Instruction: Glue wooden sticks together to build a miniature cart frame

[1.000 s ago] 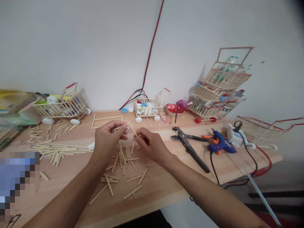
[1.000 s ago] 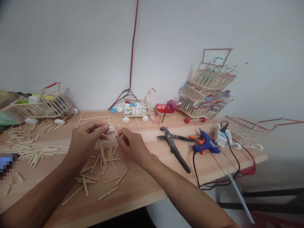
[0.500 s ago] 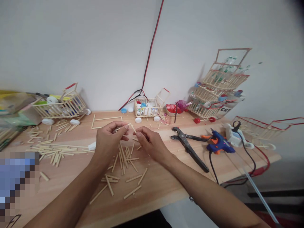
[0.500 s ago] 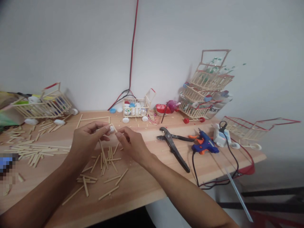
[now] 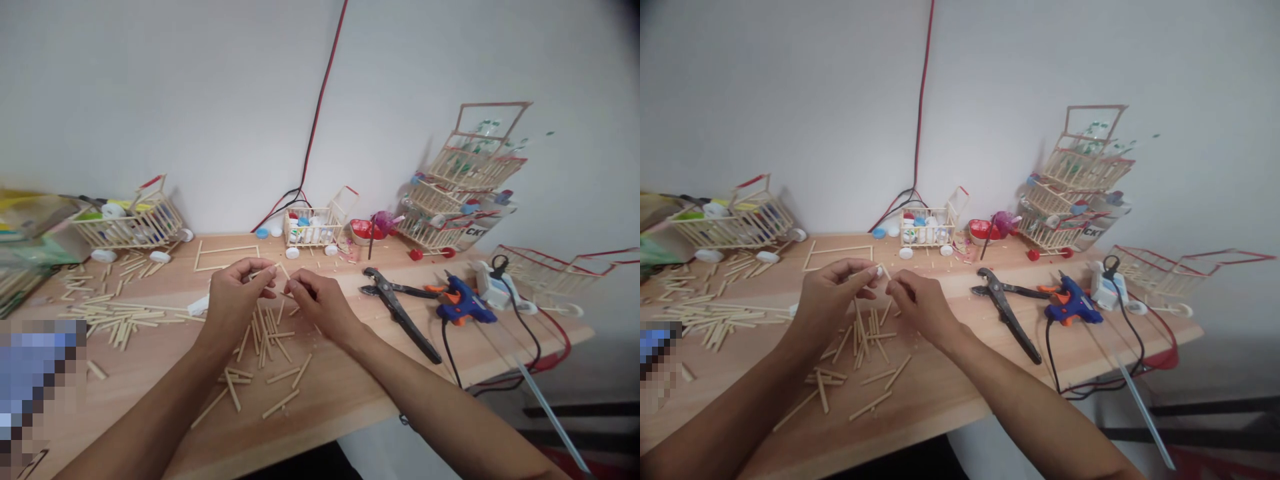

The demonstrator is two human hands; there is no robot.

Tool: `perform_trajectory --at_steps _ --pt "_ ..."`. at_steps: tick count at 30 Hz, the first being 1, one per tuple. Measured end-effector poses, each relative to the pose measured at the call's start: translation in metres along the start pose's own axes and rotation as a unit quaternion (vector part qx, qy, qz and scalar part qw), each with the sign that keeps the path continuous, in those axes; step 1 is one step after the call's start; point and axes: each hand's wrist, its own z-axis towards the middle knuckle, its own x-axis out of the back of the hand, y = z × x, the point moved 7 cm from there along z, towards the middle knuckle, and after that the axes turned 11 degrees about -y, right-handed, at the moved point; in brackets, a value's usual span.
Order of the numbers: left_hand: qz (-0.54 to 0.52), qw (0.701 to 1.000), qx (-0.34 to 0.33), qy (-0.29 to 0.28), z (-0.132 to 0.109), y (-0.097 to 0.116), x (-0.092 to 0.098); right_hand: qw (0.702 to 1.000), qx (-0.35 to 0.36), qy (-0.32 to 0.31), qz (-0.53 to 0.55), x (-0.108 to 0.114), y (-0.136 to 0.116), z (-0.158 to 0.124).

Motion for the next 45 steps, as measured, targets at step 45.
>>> perform_trajectory --at_steps 45 --pt "-0.007 1.0 -0.01 0.002 0.0 -0.0027 -0.0008 0.999 0.002 0.005 -0.051 -0.0079 0.0005 -0.0009"
